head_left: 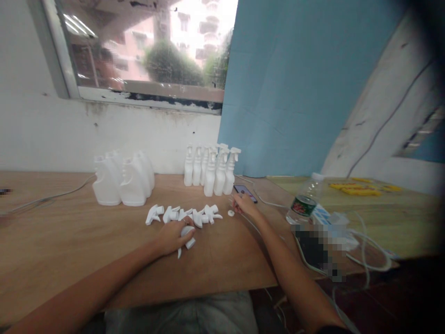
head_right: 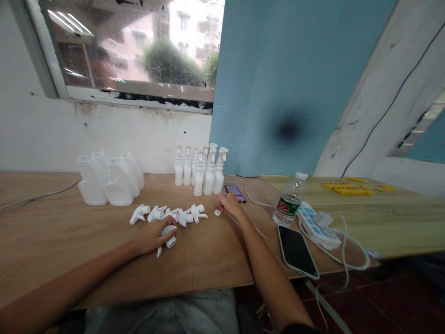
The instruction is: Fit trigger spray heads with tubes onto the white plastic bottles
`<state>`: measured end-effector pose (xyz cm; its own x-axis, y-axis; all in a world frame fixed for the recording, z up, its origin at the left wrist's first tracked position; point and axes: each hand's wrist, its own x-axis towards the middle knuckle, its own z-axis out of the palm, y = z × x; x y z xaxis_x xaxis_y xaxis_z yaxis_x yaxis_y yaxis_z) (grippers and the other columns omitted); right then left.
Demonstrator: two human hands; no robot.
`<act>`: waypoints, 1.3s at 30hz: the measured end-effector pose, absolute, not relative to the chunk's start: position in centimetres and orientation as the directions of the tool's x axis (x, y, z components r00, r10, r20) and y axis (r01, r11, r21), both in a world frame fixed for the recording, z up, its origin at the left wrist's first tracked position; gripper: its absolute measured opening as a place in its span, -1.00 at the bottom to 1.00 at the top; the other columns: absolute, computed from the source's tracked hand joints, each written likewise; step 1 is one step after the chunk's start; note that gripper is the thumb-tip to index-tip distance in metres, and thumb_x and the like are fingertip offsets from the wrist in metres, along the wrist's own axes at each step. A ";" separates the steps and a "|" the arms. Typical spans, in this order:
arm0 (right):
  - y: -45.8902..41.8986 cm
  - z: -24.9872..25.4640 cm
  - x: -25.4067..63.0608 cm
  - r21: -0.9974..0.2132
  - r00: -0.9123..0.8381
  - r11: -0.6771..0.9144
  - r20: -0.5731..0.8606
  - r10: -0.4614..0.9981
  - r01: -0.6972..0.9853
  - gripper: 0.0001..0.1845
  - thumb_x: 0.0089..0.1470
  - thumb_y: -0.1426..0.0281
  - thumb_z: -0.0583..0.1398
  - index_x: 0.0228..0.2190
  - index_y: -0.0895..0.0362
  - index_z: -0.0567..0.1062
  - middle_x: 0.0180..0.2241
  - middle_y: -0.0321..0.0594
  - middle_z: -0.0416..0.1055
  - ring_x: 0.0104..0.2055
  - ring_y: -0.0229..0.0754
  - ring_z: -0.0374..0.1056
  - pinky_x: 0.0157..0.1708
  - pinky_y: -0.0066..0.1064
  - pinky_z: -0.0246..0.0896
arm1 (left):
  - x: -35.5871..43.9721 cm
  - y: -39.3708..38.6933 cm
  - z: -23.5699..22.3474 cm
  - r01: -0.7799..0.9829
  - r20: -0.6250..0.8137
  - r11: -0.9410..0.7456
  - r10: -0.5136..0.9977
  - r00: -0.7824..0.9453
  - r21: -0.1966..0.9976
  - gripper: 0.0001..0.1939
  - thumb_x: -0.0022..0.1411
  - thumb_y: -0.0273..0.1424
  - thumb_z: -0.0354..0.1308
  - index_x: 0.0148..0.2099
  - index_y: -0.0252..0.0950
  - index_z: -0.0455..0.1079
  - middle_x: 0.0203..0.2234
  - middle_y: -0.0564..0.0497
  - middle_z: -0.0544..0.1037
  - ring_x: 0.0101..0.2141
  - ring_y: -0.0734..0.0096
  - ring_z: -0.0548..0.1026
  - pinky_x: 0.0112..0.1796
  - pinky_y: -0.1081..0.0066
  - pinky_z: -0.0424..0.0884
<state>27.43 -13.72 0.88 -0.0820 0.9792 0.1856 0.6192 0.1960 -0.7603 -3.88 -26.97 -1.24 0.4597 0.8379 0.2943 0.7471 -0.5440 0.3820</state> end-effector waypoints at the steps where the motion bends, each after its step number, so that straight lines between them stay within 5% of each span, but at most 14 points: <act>1: -13.8 0.9 27.4 -0.752 -0.080 0.198 0.190 0.978 0.628 -0.52 0.08 0.24 -0.01 -0.75 0.16 0.38 -0.82 -0.23 0.29 -0.80 -0.31 0.15 -0.72 -0.51 0.02 | -3.9 -27.0 -1.2 0.749 0.294 -0.539 0.841 0.454 0.385 -0.67 0.31 -0.15 -0.13 -0.09 -0.22 0.32 -0.35 0.02 0.54 -0.31 0.28 0.49 -0.26 0.36 0.27; 16: -14.3 1.2 26.7 -0.670 -0.093 0.261 0.277 0.956 0.695 -0.56 0.06 0.30 -0.02 -0.74 0.14 0.39 -0.78 -0.26 0.31 -0.72 -0.27 0.18 -0.59 -0.46 0.07 | -4.2 -26.9 -0.8 0.816 0.367 -0.529 0.825 0.430 0.232 -0.66 0.29 -0.17 -0.08 -0.06 -0.23 0.37 -0.35 -0.07 0.52 -0.29 0.18 0.47 -0.24 0.29 0.29; 23: -14.5 1.0 26.3 -0.649 -0.055 0.257 0.314 0.948 0.716 -0.53 0.06 0.31 -0.01 -0.79 0.12 0.35 -0.79 -0.23 0.30 -0.67 -0.24 0.23 -0.52 -0.45 0.10 | -4.3 -26.6 -0.6 0.746 0.447 -0.638 0.733 0.513 0.189 -0.78 0.29 -0.31 -0.06 -0.21 -0.25 0.38 -0.30 -0.07 0.48 -0.19 0.23 0.40 -0.13 0.25 0.29; 39: -16.0 1.5 25.6 -0.549 -0.012 0.388 0.566 0.824 0.740 -0.72 0.06 0.35 0.02 -0.63 0.10 0.33 -0.58 -0.21 0.36 -0.39 -0.16 0.31 -0.40 -0.48 0.09 | -4.7 -26.4 -0.4 0.689 0.562 -0.710 0.633 0.532 0.147 -0.76 0.33 -0.34 -0.11 -0.24 -0.27 0.37 -0.31 -0.09 0.46 -0.21 0.25 0.37 -0.13 0.25 0.28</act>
<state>25.62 -16.03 1.55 -0.0120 0.8241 0.5663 0.7405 0.3879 -0.5489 -4.67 -26.42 -0.38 0.5321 0.6330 0.5623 0.6891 -0.7096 0.1467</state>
